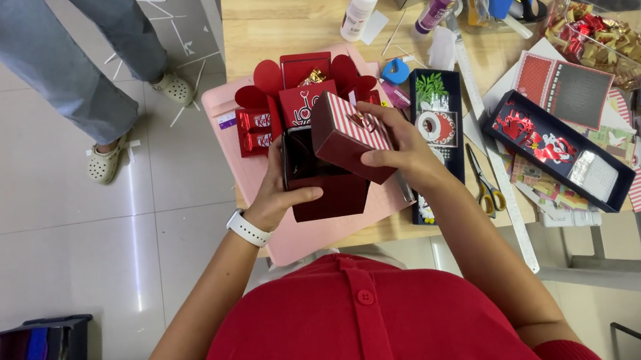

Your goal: Assembling and nesting components of a decorative explosion gift box.

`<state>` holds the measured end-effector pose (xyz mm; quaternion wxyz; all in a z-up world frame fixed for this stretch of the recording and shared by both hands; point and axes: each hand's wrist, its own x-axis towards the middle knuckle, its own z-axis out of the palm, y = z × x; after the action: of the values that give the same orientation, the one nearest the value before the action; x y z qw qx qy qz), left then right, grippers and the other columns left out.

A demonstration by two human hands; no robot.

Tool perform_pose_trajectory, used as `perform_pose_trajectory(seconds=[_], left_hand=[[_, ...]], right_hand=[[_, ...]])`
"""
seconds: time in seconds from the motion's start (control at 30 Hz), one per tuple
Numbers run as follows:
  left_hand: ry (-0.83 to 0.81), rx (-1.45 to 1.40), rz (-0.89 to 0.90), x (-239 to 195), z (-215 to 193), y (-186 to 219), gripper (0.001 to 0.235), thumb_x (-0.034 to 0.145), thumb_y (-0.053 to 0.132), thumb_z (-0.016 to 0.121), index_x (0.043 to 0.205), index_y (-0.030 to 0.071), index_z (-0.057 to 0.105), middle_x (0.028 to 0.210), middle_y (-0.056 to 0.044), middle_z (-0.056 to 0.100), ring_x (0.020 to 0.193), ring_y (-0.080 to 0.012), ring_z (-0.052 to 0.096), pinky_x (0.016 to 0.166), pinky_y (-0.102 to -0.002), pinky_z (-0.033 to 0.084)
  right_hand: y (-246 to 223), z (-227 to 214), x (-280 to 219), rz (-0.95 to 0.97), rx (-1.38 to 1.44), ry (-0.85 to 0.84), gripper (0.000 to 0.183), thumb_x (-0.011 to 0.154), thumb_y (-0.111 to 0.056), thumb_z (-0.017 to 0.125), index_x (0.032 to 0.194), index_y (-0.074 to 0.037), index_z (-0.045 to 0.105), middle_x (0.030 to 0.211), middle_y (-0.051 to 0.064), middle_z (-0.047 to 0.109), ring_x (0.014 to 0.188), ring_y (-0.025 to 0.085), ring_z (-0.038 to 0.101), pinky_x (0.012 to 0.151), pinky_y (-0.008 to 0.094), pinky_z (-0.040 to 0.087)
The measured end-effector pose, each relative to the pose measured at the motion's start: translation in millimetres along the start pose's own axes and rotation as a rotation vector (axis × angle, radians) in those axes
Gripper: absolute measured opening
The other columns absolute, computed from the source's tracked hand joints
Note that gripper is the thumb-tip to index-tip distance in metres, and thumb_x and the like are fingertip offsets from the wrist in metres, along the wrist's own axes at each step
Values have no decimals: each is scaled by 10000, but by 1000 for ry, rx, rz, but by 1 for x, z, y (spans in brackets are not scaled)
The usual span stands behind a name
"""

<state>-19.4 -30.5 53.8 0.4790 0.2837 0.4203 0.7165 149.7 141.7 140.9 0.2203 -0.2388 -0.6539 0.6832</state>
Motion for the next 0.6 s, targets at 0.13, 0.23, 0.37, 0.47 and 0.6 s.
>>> perform_pose_trajectory(seconds=[0.13, 0.23, 0.37, 0.47, 0.6], left_hand=[[-20, 15, -6, 0, 1, 6, 1153, 612, -16, 922, 1554, 218, 298, 1388, -73, 492, 1314, -235, 433, 1142, -403, 325], [-49, 13, -21, -3, -1, 3, 1135, 606, 0, 932, 1536, 214, 317, 1386, -60, 491, 1315, -221, 433, 1138, -381, 320], [-91, 23, -47, -7, -8, -4, 1211, 645, 2, 924, 1610, 236, 232, 1564, -78, 386, 1458, -255, 327, 1217, -405, 236], [-133, 59, -65, -6, 1, 12, 1305, 680, 18, 898, 1664, 271, 79, 1684, -136, 212, 1555, -322, 174, 1267, -446, 165], [-131, 108, -69, -3, 5, 17, 1252, 714, 77, 888, 1661, 239, 85, 1668, -145, 231, 1547, -315, 175, 1273, -462, 138]], right_hand=[[5, -8, 7, -22, -160, -47, 951, 600, -213, 923, 1470, -68, 567, 1345, 136, 503, 1325, 242, 477, 1190, 406, 358], [7, -7, 9, -21, -213, -101, 966, 584, -253, 937, 1465, -84, 578, 1381, 138, 502, 1363, 251, 454, 1204, 416, 322], [16, 2, 5, 23, -145, -112, 969, 571, -249, 948, 1451, -70, 583, 1351, 148, 511, 1343, 267, 477, 1189, 427, 342], [11, 1, 8, 36, -187, -122, 962, 562, -231, 943, 1447, -96, 593, 1352, 132, 505, 1337, 257, 483, 1188, 425, 357], [-3, 10, 8, 88, -205, -128, 947, 579, -255, 931, 1449, -99, 589, 1366, 155, 490, 1362, 288, 456, 1191, 434, 349]])
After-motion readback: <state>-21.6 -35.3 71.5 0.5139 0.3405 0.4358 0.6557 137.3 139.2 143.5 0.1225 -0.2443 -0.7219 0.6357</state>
